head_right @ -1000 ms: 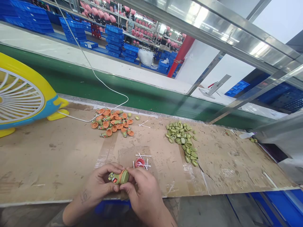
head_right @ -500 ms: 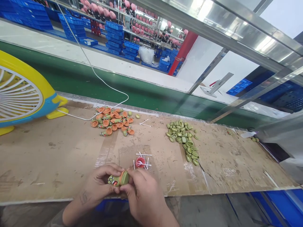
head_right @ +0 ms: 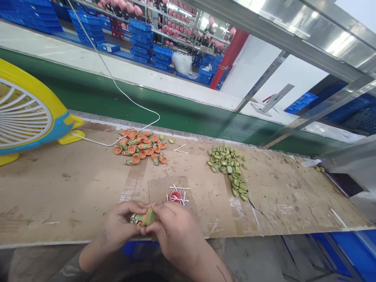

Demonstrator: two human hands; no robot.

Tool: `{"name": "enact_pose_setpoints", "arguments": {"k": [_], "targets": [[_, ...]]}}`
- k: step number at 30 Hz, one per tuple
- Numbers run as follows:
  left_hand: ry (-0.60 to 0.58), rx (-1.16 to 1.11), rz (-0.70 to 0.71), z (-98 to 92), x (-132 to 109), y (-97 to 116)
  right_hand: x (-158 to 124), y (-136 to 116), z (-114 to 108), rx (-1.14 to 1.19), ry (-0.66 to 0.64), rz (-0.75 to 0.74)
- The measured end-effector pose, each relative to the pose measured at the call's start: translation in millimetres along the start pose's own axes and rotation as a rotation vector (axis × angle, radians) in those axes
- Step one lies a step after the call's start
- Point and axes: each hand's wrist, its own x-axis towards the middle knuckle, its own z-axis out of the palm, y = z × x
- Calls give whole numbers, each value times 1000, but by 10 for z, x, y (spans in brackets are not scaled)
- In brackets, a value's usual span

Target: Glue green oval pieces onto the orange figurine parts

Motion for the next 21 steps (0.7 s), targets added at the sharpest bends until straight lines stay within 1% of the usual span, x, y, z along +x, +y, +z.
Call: {"name": "enact_pose_setpoints", "arguments": {"k": [3,5,6,8,10,12,14,16,18,20,21], "targets": [[-24,-74,-126,-18,5,12,25,0,64,-146,-27,64],[-63,-148,-189,-26,8,17,31,-19,124,-223,-34,68],[-75,-175,-215,-25,11,24,29,-33,146,-220,-50,47],[-72,-208,-267,-13,21,54,9,-54,148,-128,-97,-8],[-55,-241,-317,9,39,104,-40,-33,84,-25,-95,-46],[-41,-309,-348,26,59,158,-125,68,-31,9,3,-28],[-37,-391,-360,28,75,194,-245,261,-158,9,148,57],[-37,-450,-362,16,80,205,-392,530,-255,8,304,179],[-40,-485,-347,-1,75,200,-546,828,-296,-29,421,337],[-40,-503,-325,-12,65,194,-681,1095,-282,-84,473,494],[-36,-509,-315,-14,61,194,-730,1199,-262,-104,487,548]]}}
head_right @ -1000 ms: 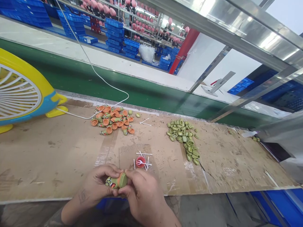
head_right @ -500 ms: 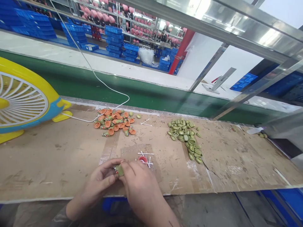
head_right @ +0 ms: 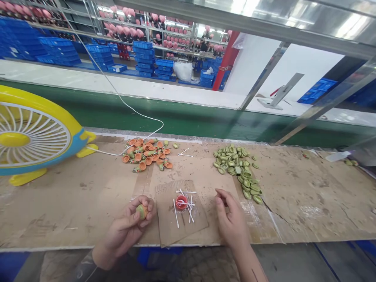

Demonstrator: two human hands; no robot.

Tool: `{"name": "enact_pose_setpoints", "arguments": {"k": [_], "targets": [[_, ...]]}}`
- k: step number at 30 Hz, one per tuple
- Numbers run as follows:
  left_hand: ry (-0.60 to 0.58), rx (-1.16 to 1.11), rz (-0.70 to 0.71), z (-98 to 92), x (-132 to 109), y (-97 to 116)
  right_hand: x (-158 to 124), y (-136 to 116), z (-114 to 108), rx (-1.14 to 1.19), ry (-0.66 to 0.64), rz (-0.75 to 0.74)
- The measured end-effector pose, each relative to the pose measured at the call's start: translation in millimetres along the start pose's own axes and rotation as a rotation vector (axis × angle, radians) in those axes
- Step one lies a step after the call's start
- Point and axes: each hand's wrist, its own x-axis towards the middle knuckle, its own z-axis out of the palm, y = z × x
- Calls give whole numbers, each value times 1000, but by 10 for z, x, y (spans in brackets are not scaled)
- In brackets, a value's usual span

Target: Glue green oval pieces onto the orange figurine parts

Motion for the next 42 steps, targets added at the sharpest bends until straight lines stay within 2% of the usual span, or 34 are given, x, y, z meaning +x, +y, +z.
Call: {"name": "enact_pose_setpoints", "arguments": {"k": [2,4,9,17,32,42], "targets": [[9,-11,25,7,-5,2,1,143,47,-25,19,51],[22,-21,51,20,-7,5,6,171,83,-23,4,55],[36,-39,85,35,-16,10,48,50,83,-16,-101,6],[54,-63,75,35,0,17,65,44,66,-59,-150,-29],[42,-91,55,36,5,21,91,24,87,-101,-155,-33],[-10,-98,60,19,-36,20,79,19,101,-121,-178,-4]]}}
